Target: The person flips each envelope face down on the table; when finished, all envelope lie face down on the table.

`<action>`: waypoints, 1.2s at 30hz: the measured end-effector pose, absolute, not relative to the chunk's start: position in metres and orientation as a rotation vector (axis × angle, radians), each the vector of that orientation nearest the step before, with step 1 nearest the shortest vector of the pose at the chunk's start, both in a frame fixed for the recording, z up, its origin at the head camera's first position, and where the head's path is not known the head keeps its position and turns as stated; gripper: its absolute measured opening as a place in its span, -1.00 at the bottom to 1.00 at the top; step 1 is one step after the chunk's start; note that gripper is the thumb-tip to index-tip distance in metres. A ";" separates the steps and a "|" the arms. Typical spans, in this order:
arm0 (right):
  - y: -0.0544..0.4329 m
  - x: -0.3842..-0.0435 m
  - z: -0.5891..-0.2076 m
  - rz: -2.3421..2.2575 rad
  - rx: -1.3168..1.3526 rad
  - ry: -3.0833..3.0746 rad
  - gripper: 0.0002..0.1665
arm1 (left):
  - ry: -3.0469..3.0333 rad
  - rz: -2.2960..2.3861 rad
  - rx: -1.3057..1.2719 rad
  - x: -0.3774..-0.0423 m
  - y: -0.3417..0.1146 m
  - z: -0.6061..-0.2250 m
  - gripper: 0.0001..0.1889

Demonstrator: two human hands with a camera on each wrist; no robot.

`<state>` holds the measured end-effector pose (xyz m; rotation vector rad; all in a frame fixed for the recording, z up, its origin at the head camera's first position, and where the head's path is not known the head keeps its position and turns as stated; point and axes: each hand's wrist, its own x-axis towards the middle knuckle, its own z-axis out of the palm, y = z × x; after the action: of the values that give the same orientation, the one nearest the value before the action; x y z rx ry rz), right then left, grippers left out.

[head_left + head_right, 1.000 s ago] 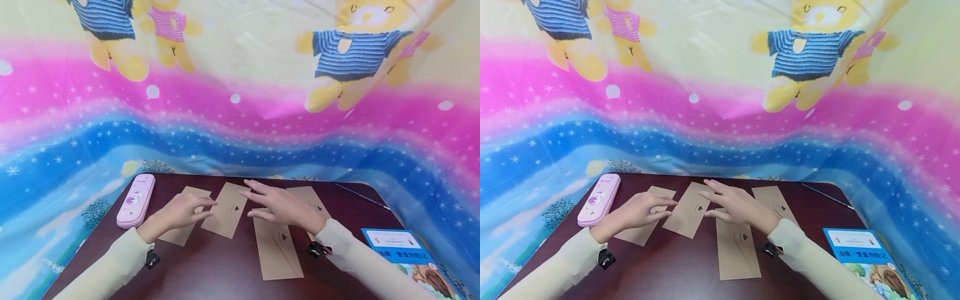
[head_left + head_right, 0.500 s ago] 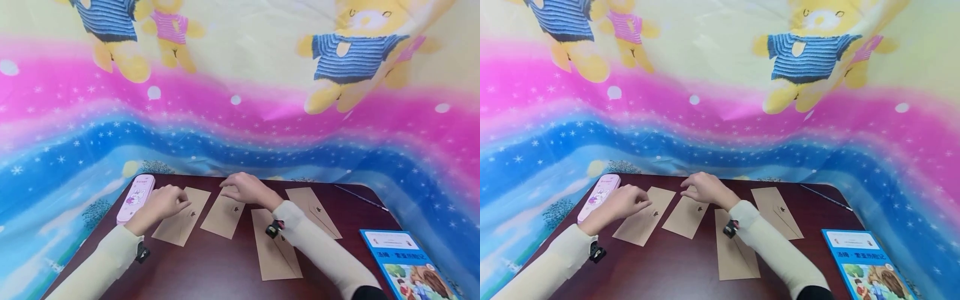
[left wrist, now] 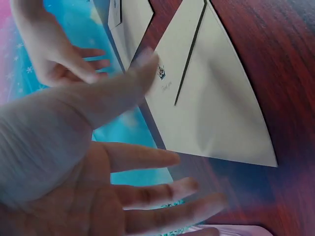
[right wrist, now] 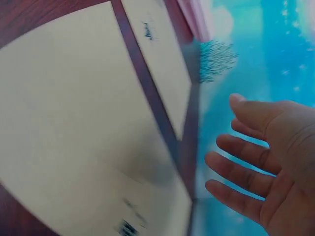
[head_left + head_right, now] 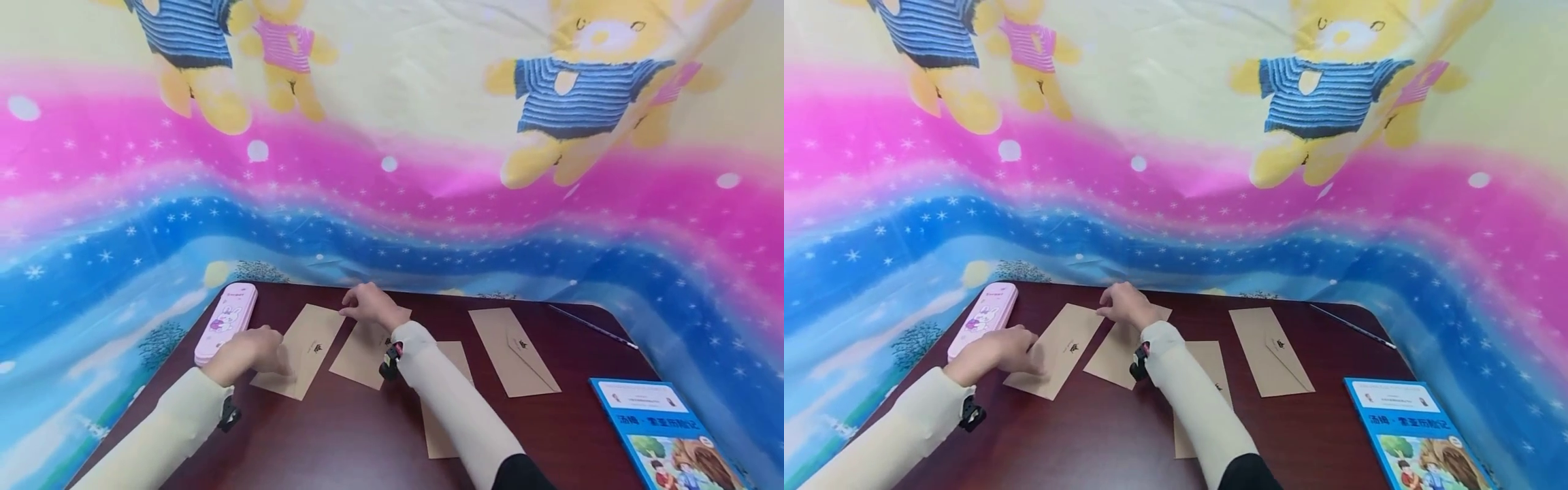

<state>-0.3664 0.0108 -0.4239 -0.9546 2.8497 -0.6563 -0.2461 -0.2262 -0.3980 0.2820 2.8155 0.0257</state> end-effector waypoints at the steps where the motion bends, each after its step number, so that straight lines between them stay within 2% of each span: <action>1: 0.009 -0.367 -0.429 -0.651 -0.923 2.854 -0.69 | 2.788 0.006 0.264 -0.245 -0.225 -0.399 -0.38; 3: 0.004 -0.368 -0.437 -0.637 -0.866 2.867 -0.67 | 2.746 -0.048 0.251 -0.242 -0.224 -0.401 -0.37; 7: -0.004 -0.368 -0.451 -0.647 -0.736 2.872 -0.59 | 2.717 -0.158 0.275 -0.237 -0.225 -0.406 -0.49; 11: -0.015 -0.369 -0.458 -0.626 -0.604 2.910 -0.69 | 2.729 -0.182 0.263 -0.234 -0.226 -0.409 -0.56; 16: -0.026 -0.371 -0.458 -0.472 -0.464 2.938 -0.56 | 2.748 -0.149 0.242 -0.232 -0.228 -0.412 -0.57; 19: -0.031 -0.370 -0.453 -0.410 -0.415 2.936 -0.59 | 2.785 -0.092 0.255 -0.231 -0.230 -0.414 -0.62; 27: -0.033 -0.376 -0.442 -0.419 -0.362 2.840 -0.70 | 2.839 -0.135 0.384 -0.235 -0.226 -0.415 -0.62; 32: -0.028 -0.390 -0.441 -0.548 -0.432 2.755 -0.52 | 2.821 -0.209 0.405 -0.238 -0.222 -0.413 -0.55; 36: -0.022 -0.396 -0.448 -0.731 -0.597 2.728 -0.72 | 2.795 -0.179 0.383 -0.237 -0.228 -0.413 -0.57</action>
<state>-0.3957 -0.0218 -0.4475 -0.5971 2.7278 -0.7308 -0.2366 -0.2279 -0.4134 0.3827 2.7953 -0.1790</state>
